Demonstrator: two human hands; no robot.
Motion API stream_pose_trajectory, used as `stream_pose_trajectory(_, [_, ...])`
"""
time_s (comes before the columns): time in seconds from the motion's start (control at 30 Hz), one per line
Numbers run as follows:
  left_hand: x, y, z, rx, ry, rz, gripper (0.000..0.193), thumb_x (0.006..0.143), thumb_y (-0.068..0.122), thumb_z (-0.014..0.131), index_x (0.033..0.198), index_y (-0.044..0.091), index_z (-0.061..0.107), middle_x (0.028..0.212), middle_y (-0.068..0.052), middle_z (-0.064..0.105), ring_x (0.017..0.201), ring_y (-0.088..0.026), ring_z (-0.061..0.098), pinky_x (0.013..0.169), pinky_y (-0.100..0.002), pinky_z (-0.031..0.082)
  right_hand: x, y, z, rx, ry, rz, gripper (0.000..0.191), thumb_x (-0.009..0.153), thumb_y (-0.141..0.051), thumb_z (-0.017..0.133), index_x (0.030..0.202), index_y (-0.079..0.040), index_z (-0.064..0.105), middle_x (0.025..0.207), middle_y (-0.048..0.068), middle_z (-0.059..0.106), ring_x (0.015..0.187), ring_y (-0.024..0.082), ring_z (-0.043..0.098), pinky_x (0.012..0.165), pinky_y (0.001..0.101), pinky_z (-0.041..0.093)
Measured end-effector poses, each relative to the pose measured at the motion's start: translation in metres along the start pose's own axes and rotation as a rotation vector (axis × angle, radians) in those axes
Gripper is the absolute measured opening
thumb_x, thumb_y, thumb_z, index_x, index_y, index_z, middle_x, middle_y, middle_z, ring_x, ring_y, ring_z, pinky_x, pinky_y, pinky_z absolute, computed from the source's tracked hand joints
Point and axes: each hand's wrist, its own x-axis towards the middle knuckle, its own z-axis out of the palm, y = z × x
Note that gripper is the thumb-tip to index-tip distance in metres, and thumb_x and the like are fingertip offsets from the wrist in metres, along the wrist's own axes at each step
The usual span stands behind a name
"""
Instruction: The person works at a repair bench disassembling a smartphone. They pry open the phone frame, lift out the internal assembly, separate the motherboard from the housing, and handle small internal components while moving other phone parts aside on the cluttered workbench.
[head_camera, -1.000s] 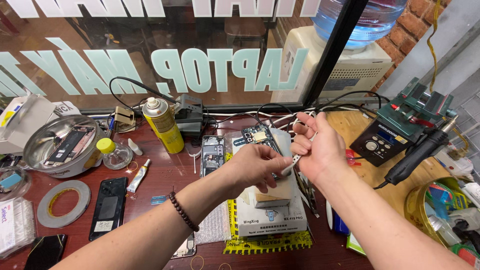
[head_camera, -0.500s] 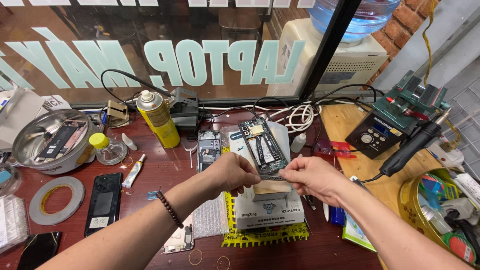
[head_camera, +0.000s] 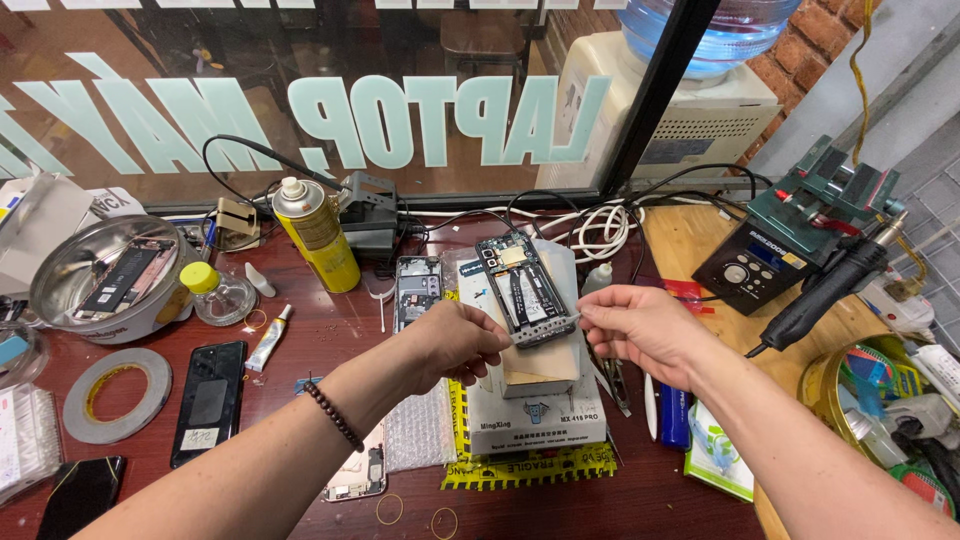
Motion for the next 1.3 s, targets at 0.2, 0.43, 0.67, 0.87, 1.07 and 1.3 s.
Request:
stream_pose_trajectory(0.2, [0.02,0.003,-0.008,-0.059,0.108,0.07,0.007,0.093,0.009,0.067,0.088,0.004,0.064,0.077,-0.008,0.069,0.059,-0.015,0.06,0.05,-0.03,0.049,0.03,-0.003,0.005,-0.014,0.126,-0.059,0.016,0.093,-0.015,0.071,0.106,-0.005,0.07,0.088,0.002,0.069,0.073,0.012,0.062,0.064,0.0294,0.054])
stream_pose_trajectory(0.43, [0.038,0.004,-0.011,0.013,0.193,0.107,0.006,0.092,0.008,0.068,0.088,0.003,0.065,0.076,-0.008,0.07,0.055,-0.016,0.06,0.047,-0.03,0.048,0.049,-0.003,0.01,0.044,0.16,-0.012,0.018,0.095,-0.012,0.066,0.111,-0.006,0.071,0.092,0.003,0.069,0.074,0.012,0.063,0.063,0.0283,0.054])
stream_pose_trajectory(0.67, [0.038,0.004,-0.011,0.059,0.219,0.095,0.009,0.089,0.008,0.073,0.087,0.001,0.067,0.075,-0.008,0.069,0.055,-0.015,0.061,0.046,-0.029,0.048,0.049,0.002,0.013,0.046,0.143,0.0,0.019,0.097,-0.013,0.065,0.112,-0.004,0.069,0.092,0.003,0.068,0.073,0.012,0.062,0.062,0.0276,0.052])
stream_pose_trajectory(0.87, [0.037,0.009,-0.004,0.241,0.277,0.107,0.017,0.082,0.014,0.081,0.087,0.002,0.07,0.074,-0.008,0.072,0.056,-0.015,0.063,0.048,-0.03,0.052,0.049,0.003,0.014,0.048,0.141,-0.005,0.019,0.097,-0.015,0.065,0.113,-0.005,0.068,0.092,0.003,0.068,0.073,0.012,0.062,0.062,0.0273,0.053])
stream_pose_trajectory(1.07, [0.035,0.012,-0.001,0.376,0.343,0.127,0.023,0.078,0.02,0.084,0.091,0.004,0.073,0.075,-0.006,0.072,0.06,-0.014,0.067,0.052,-0.03,0.056,0.051,0.003,0.012,0.058,0.132,-0.012,0.02,0.096,-0.016,0.066,0.112,-0.005,0.069,0.092,0.003,0.068,0.072,0.011,0.062,0.062,0.0272,0.053])
stream_pose_trajectory(1.3, [0.032,0.012,0.0,0.401,0.346,0.132,0.022,0.081,0.022,0.081,0.092,0.004,0.074,0.075,-0.007,0.072,0.059,-0.014,0.067,0.051,-0.031,0.056,0.051,0.003,0.013,0.057,0.139,-0.013,0.019,0.095,-0.016,0.067,0.111,-0.006,0.068,0.091,0.003,0.068,0.071,0.011,0.062,0.061,0.0268,0.052])
